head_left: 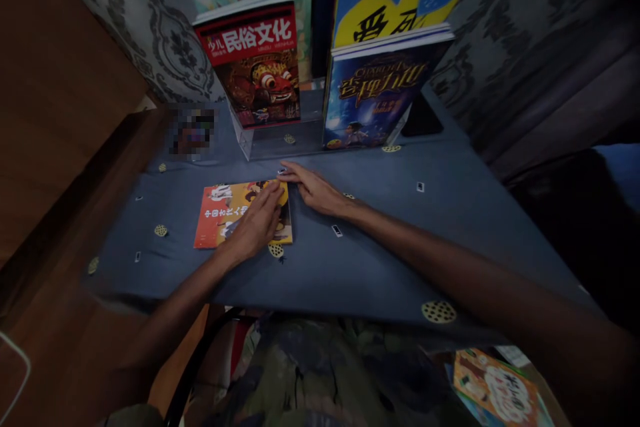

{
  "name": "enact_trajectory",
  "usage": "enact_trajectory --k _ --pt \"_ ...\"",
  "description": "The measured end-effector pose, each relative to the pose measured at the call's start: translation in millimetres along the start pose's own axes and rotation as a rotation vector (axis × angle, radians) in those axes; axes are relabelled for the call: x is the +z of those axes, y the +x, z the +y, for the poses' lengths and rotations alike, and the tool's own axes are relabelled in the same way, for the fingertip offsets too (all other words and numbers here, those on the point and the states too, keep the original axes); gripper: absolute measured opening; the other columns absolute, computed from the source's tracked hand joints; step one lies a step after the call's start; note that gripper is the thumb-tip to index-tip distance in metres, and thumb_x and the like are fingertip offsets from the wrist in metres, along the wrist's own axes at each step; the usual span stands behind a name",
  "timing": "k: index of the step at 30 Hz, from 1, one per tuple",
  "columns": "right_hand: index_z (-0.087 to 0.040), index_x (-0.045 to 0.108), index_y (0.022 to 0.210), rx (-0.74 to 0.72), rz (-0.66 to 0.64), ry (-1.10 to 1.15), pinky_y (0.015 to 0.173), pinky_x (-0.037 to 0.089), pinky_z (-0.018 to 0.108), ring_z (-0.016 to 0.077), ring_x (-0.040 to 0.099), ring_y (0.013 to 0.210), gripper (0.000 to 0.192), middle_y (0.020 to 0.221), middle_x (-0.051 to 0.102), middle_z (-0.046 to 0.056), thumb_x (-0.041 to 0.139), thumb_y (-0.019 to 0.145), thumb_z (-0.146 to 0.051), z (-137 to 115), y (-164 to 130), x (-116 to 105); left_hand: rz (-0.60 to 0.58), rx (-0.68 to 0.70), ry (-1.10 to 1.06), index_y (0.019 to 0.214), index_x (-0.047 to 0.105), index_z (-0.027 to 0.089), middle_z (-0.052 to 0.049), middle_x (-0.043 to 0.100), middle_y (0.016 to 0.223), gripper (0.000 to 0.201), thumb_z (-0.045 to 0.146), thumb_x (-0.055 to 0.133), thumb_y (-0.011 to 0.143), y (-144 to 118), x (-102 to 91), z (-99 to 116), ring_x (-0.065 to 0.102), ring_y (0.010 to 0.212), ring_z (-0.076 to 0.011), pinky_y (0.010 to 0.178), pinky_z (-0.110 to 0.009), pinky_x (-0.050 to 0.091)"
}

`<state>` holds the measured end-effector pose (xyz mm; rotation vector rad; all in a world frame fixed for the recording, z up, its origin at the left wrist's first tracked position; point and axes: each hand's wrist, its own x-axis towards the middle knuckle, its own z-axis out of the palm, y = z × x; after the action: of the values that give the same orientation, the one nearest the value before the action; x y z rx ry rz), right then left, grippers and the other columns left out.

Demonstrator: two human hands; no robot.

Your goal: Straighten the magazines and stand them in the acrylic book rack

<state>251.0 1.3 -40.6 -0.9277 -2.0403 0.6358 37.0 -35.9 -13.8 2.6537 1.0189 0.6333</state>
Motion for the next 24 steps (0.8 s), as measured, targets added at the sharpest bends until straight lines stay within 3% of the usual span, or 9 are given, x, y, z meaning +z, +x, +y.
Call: enact_trajectory --k 8,13,19,24 --pt "-0.023 0.029 0.154 0.007 -0.024 -0.063 0.111 0.040 0.054 0.0224 0.049 0.137 0.071 0.136 0.066 0.006 0.037 0.087 -0.003 -21 -22 -4 0.016 0.100 0.027 0.131 0.057 0.016 -0.015 0.059 0.138 0.036 0.019 0.038 0.100 -3 -7.3 5 0.054 0.133 -0.0233 0.112 -0.049 0.046" --pt "-0.024 0.032 0.153 -0.030 -0.047 -0.104 0.111 0.039 0.055 0.0221 0.049 0.137 0.071 0.140 0.063 0.006 0.036 0.086 0.000 -32 -37 -6 -0.039 0.125 0.072 0.130 0.060 0.018 -0.013 0.062 0.135 0.034 0.028 0.046 0.100 -15 -15.9 18 0.055 0.131 -0.0250 0.113 -0.051 0.044" --pt "-0.024 0.047 0.145 -0.025 -0.051 -0.134 0.112 0.040 0.053 0.0219 0.051 0.136 0.060 0.145 0.058 0.009 0.037 0.089 -0.003 -35 -47 -4 -0.239 0.193 0.126 0.150 0.038 0.019 -0.015 0.047 0.152 0.070 0.053 0.058 0.093 -38 -32.4 28 0.038 0.145 -0.0298 0.120 -0.056 0.030" --pt "-0.026 0.053 0.140 -0.019 -0.038 -0.141 0.111 0.042 0.054 0.0218 0.052 0.135 0.058 0.143 0.060 0.008 0.039 0.089 -0.003 -30 -48 -2 -0.318 0.241 0.154 0.158 0.018 0.021 -0.014 0.034 0.160 0.068 0.037 0.050 0.100 -51 -39.5 22 0.030 0.150 -0.0247 0.123 -0.052 0.025"
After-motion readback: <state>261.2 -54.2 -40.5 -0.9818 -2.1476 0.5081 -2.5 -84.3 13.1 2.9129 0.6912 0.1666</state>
